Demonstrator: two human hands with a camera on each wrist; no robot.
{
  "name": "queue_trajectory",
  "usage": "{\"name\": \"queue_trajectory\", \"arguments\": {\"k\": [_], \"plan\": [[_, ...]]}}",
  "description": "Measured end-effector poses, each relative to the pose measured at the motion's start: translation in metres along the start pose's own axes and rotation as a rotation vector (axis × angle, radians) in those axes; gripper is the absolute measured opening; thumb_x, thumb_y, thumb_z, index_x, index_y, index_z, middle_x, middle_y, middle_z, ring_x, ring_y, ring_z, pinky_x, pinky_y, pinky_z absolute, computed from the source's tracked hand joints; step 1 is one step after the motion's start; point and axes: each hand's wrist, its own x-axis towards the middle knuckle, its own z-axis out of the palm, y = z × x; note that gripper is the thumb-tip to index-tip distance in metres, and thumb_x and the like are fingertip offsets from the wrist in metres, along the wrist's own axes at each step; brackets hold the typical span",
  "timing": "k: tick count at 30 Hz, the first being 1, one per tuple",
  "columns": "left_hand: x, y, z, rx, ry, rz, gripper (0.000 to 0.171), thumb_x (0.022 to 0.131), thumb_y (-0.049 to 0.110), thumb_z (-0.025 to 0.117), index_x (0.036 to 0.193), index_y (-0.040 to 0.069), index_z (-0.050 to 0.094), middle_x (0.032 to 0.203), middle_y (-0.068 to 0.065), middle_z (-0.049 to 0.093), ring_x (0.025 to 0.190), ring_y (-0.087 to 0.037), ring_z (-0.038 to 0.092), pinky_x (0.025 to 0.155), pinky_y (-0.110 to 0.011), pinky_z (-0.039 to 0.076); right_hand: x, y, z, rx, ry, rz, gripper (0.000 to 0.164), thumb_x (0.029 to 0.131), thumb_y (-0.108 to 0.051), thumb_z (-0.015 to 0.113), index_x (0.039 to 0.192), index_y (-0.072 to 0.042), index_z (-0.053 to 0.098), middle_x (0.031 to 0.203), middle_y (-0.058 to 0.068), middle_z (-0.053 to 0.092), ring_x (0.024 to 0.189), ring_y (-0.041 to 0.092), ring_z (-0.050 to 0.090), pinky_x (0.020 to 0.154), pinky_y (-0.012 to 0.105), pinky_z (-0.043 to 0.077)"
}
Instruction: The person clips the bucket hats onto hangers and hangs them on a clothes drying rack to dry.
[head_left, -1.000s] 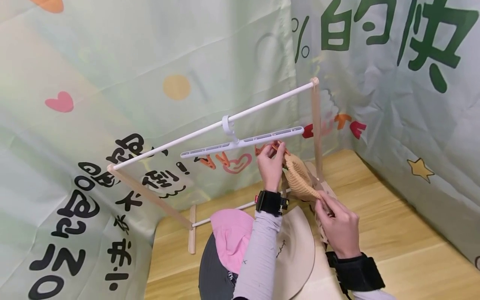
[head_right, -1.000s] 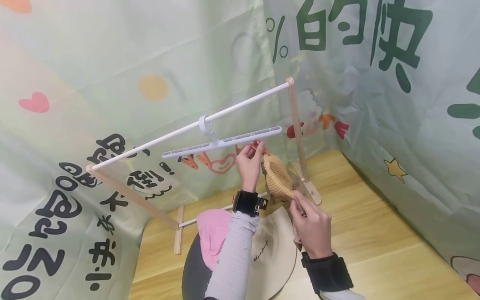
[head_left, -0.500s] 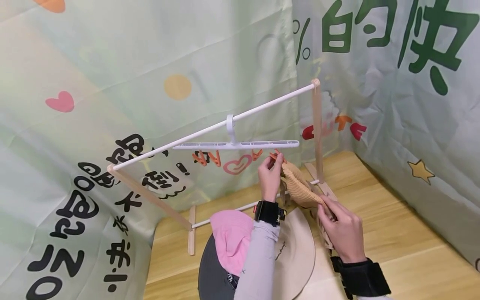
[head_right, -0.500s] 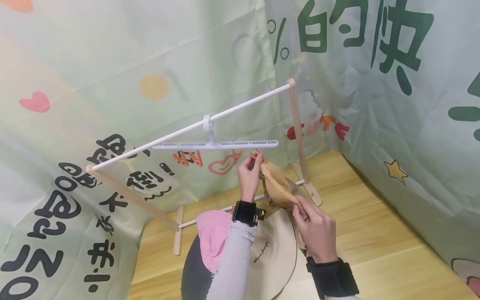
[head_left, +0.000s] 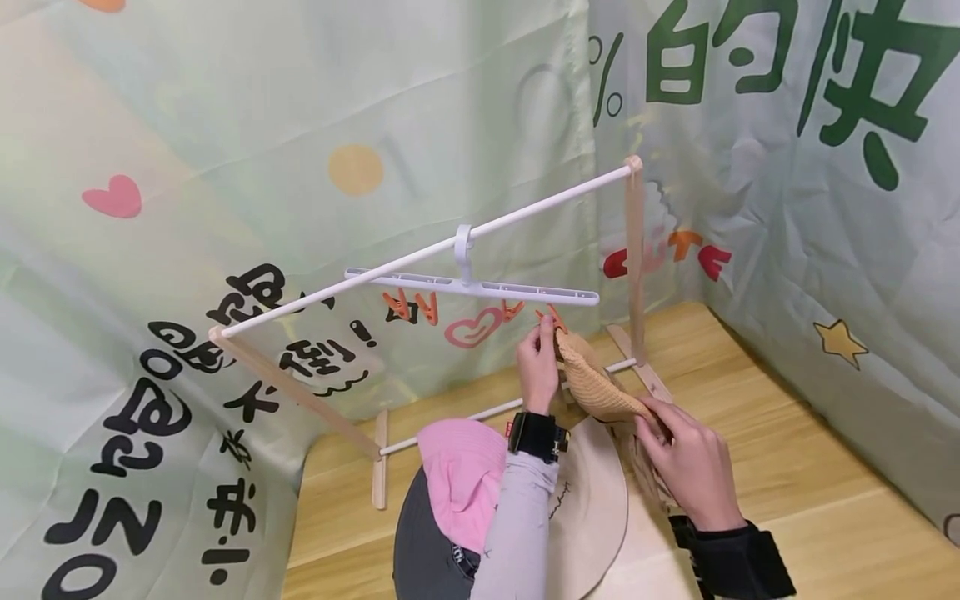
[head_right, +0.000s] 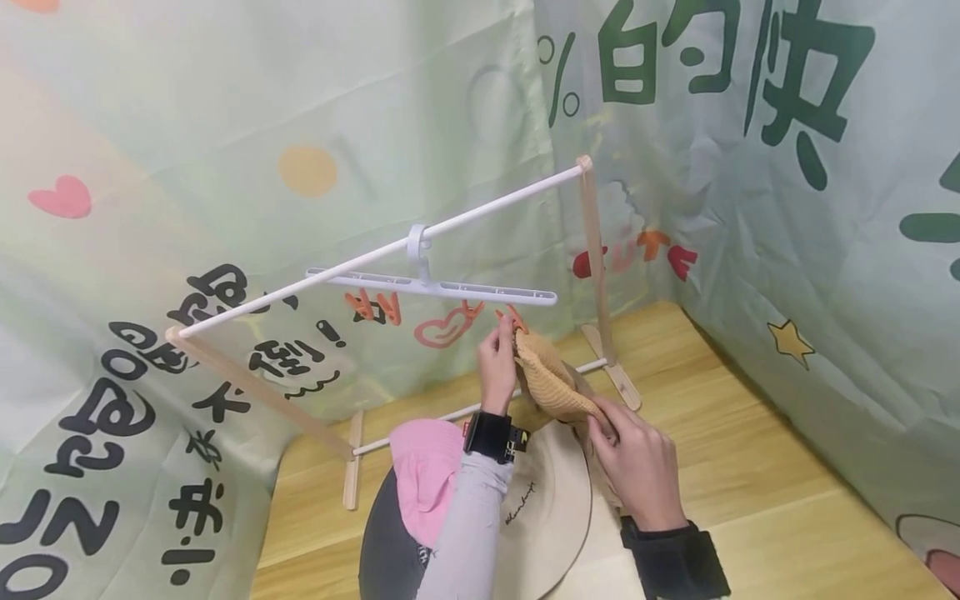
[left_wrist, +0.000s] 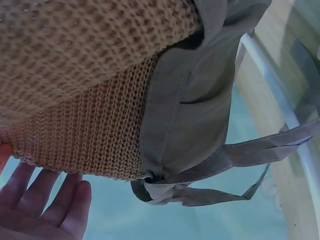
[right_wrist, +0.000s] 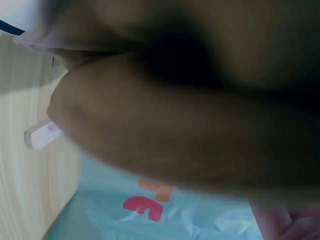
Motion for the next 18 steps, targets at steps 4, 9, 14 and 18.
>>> {"name": "queue_trajectory", "arguments": {"k": [4, 9, 14, 18], "plan": [[-0.002, -0.002, -0.004, 0.009, 0.008, 0.009, 0.048, 0.111, 0.036, 0.052, 0.075, 0.004, 0.059, 0.064, 0.009, 0.043, 0.059, -0.005, 0.041, 0.06, -0.022, 0.035, 0.001, -0.002, -0.001, -0.006, -0.059, 0.02, 0.032, 0.083, 0.002, 0.083, 0.113, -0.004, 0.076, 0.1, 0.018, 0.078, 0.073, 0.036, 0.074, 0.057, 0.054, 0.053], [-0.005, -0.004, -0.013, 0.03, 0.023, -0.013, 0.051, 0.111, 0.038, 0.051, 0.082, 0.0, 0.066, 0.066, 0.003, 0.045, 0.064, -0.01, 0.045, 0.065, -0.026, 0.04, -0.001, -0.003, 0.003, -0.012, -0.096, 0.037, 0.031, 0.083, 0.002, 0.083, 0.113, -0.003, 0.075, 0.101, 0.019, 0.077, 0.079, 0.04, 0.074, 0.061, 0.058, 0.055], [-0.008, -0.012, -0.024, 0.041, 0.045, -0.012, 0.047, 0.113, 0.036, 0.046, 0.113, 0.002, 0.077, 0.107, -0.012, 0.078, 0.106, -0.024, 0.071, 0.097, -0.04, 0.055, -0.005, -0.003, 0.01, -0.004, -0.11, 0.048, 0.03, 0.083, 0.004, 0.084, 0.111, -0.002, 0.075, 0.1, 0.018, 0.076, 0.082, 0.04, 0.074, 0.064, 0.058, 0.056], [-0.01, -0.022, -0.034, 0.057, 0.037, -0.017, 0.046, 0.114, 0.034, 0.043, 0.124, 0.002, 0.075, 0.122, -0.016, 0.075, 0.119, -0.031, 0.069, 0.105, -0.046, 0.051, -0.008, -0.003, 0.017, 0.011, -0.116, 0.05, 0.029, 0.083, 0.005, 0.083, 0.11, 0.0, 0.074, 0.102, 0.017, 0.075, 0.084, 0.039, 0.074, 0.067, 0.057, 0.057]]}}
